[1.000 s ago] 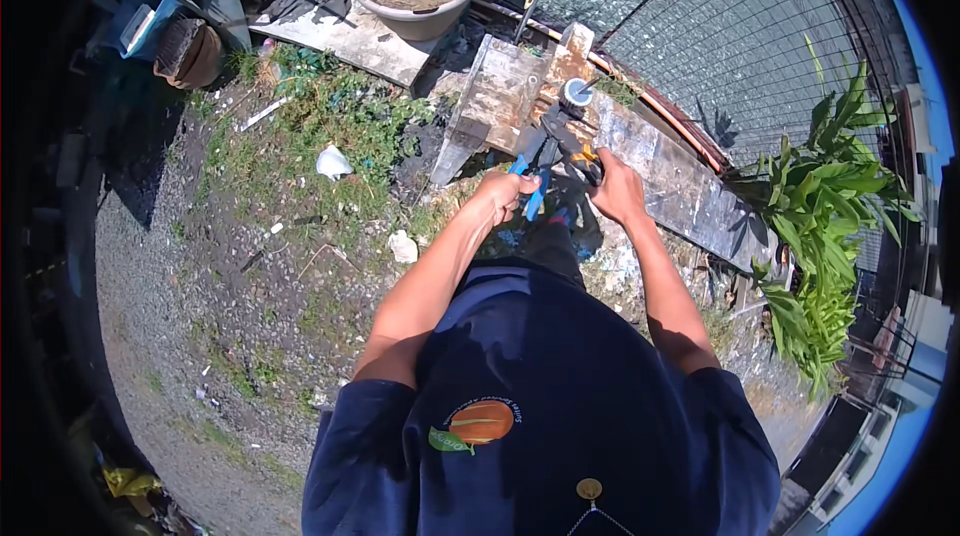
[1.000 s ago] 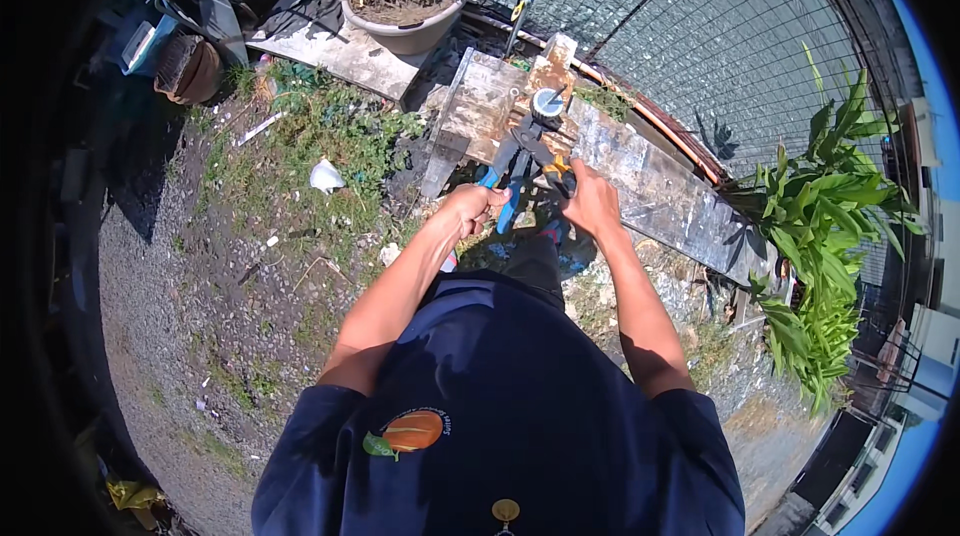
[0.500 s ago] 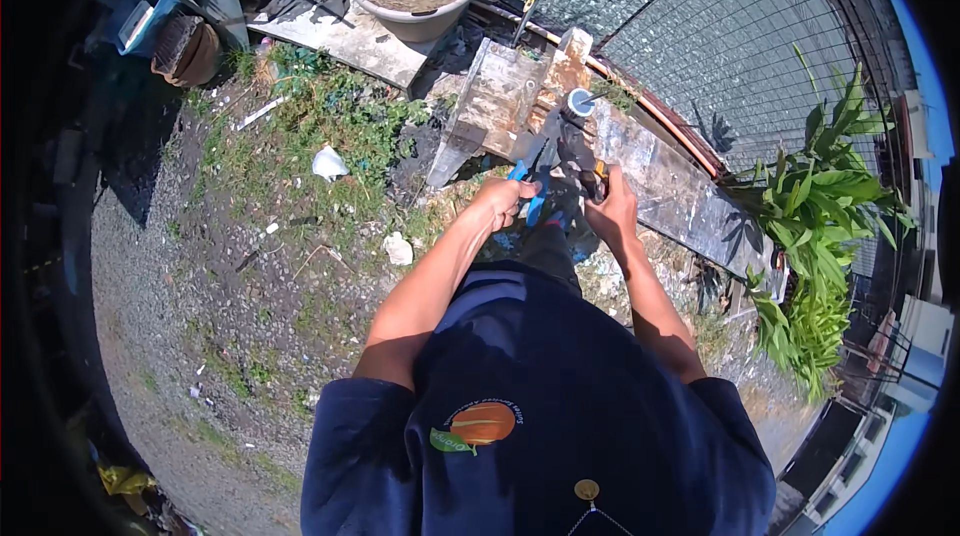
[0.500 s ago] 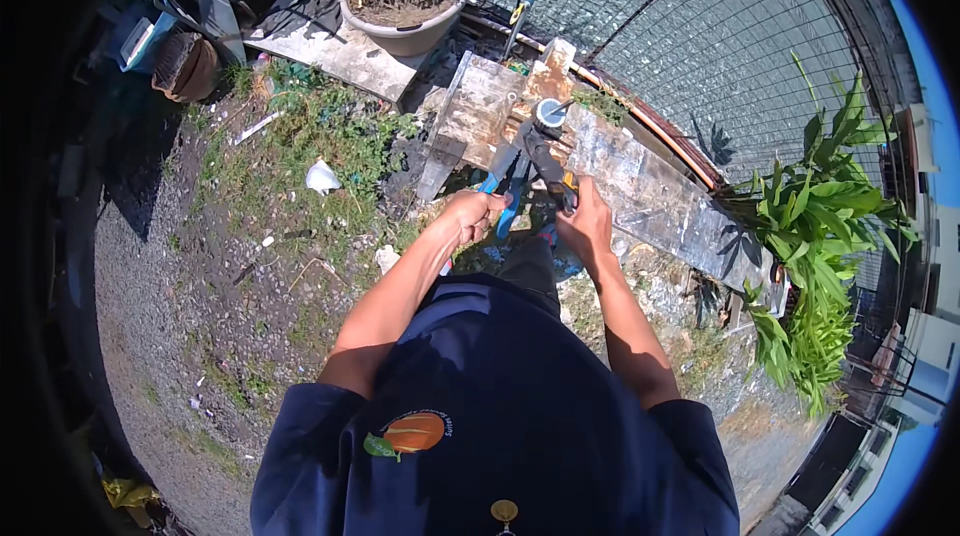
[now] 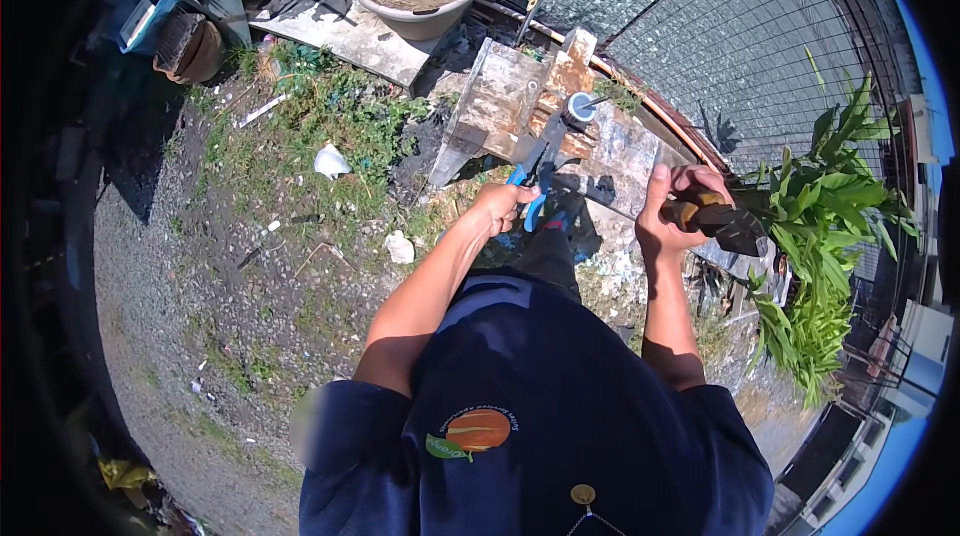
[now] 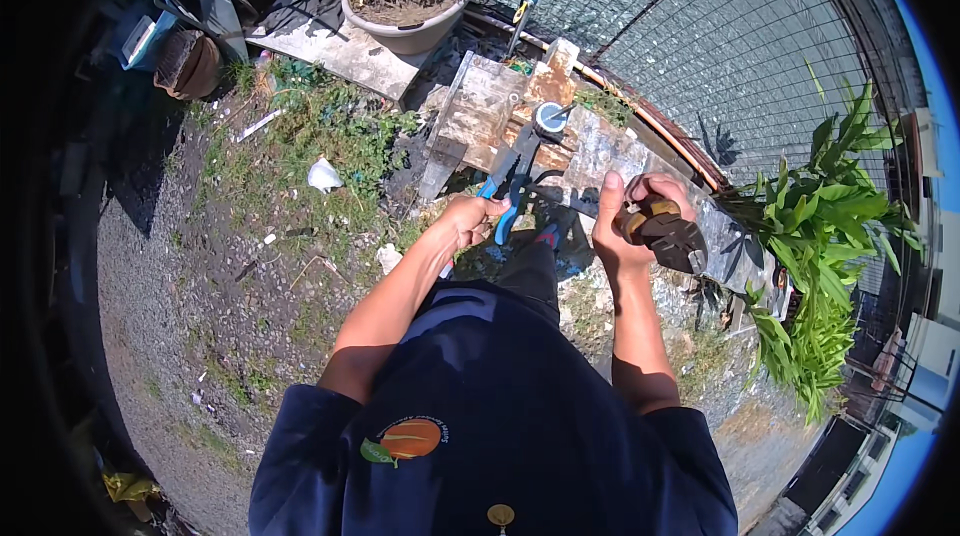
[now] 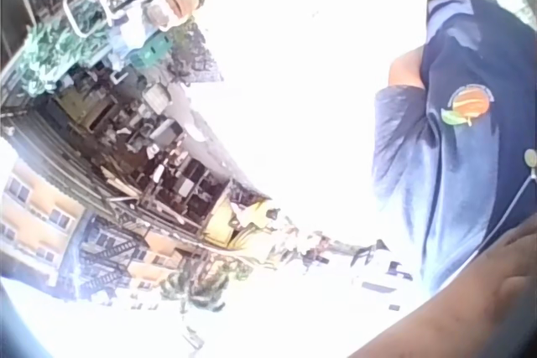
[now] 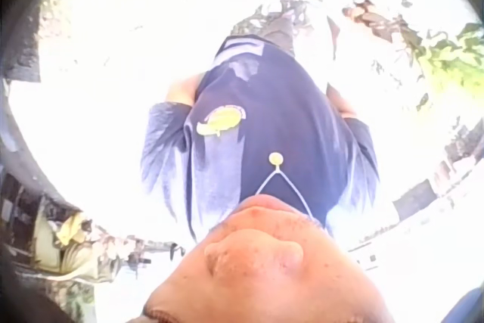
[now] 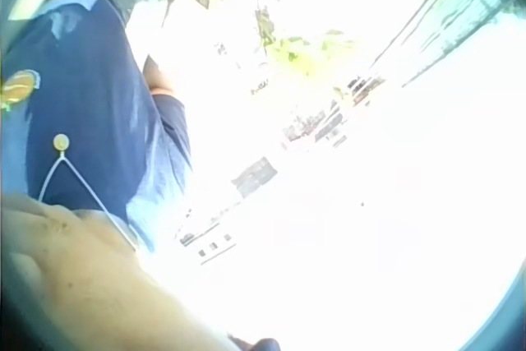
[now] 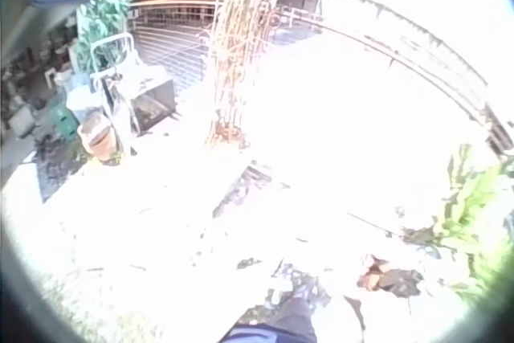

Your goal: Assembling a mechanical part using pliers and a screwdriver on an outdoor workbench.

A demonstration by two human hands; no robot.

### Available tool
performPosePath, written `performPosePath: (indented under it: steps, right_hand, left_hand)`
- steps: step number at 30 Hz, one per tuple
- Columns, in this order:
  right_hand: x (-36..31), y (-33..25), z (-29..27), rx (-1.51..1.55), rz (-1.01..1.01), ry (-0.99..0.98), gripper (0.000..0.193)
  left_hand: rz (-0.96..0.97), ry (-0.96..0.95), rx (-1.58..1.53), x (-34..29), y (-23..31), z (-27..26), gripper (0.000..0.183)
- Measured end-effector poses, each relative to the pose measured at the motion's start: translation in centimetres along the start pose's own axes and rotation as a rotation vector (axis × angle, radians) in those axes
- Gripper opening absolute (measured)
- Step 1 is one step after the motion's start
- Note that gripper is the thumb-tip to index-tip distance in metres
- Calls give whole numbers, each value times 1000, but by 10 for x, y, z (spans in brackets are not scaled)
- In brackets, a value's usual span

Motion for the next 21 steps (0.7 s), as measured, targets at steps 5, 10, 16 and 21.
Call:
performPosePath:
  steps: [5,10,16,21]
  right_hand:
    - [-137,150,38,-647,547,-883,42]
    - [-129,106,55,-564,473,-849,49]
    - [-92,118,15,-471,518,-477,40]
    - [-30,110,47,-2,583,-209,31]
  left_hand:
    - [-16,-26,58,0,-1,3,26]
    - [-24,-7,87,1,-4,0,29]
    - [-63,49,105,4,-7,0,31]
    - [-26,1,61,19,-21,-4,31]
Point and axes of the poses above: each hand's wrist, its own x-axis towards the middle knuckle, its own z-axis out of the palm, y = z × x, the point moved 7 cm from there along x, towards the middle knuckle, and after that the axes turned 9 degrees about z, right-handed, at the moved point
